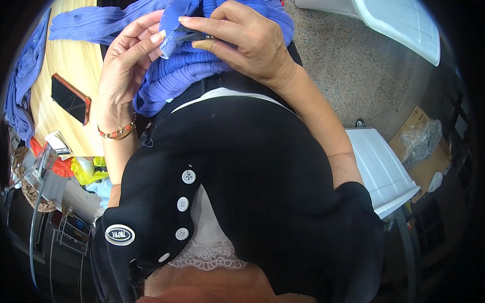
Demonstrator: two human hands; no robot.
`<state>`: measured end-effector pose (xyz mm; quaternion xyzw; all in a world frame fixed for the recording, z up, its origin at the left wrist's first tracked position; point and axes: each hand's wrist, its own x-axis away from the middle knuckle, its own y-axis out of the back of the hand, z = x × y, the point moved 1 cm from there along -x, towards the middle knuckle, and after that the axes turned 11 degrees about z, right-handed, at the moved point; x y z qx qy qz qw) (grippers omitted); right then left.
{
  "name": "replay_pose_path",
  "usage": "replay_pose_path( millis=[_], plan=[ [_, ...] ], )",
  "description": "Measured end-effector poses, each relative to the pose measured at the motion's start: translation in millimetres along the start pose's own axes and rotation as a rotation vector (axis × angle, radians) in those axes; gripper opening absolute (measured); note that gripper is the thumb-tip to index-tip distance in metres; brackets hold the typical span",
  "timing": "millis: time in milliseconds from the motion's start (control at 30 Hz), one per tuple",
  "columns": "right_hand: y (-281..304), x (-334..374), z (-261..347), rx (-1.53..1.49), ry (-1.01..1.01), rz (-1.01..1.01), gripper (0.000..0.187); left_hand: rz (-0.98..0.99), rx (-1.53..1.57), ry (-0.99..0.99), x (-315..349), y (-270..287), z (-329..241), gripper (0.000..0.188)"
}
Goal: Trimming threads and excess material from purple fabric pieces using small snips.
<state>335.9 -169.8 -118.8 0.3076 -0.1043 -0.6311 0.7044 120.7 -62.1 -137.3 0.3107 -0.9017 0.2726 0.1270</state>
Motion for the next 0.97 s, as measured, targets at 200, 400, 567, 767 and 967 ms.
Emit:
replay_pose_path(
  millis=[200, 400, 567, 767, 967],
  plan=[
    [-2, 0, 0, -0.037, -0.02, 0.017, 0.04, 0.015, -0.024, -0.001, 1, -2, 0, 0.038],
    [-2, 0, 1, 0.004, -0.002, 0.005, 0.039, 0.022, -0.045, -0.018, 1, 1, 4, 0.038],
    [-26, -11, -39, 0.228, 0.596, -0.335, 0.037, 0.039, -0.065, -0.019, -1, 0, 4, 0.038],
    [-22, 8, -23, 0.152, 0.149, -0.038, 0.031, 0.029, 0.05, 0.008, 4, -2, 10, 0.03],
    [-21, 14, -24, -0.025, 0.007, -0.039, 0.03, -0.098, -0.074, 0.01, 13, 11, 17, 0.032]
  ],
)
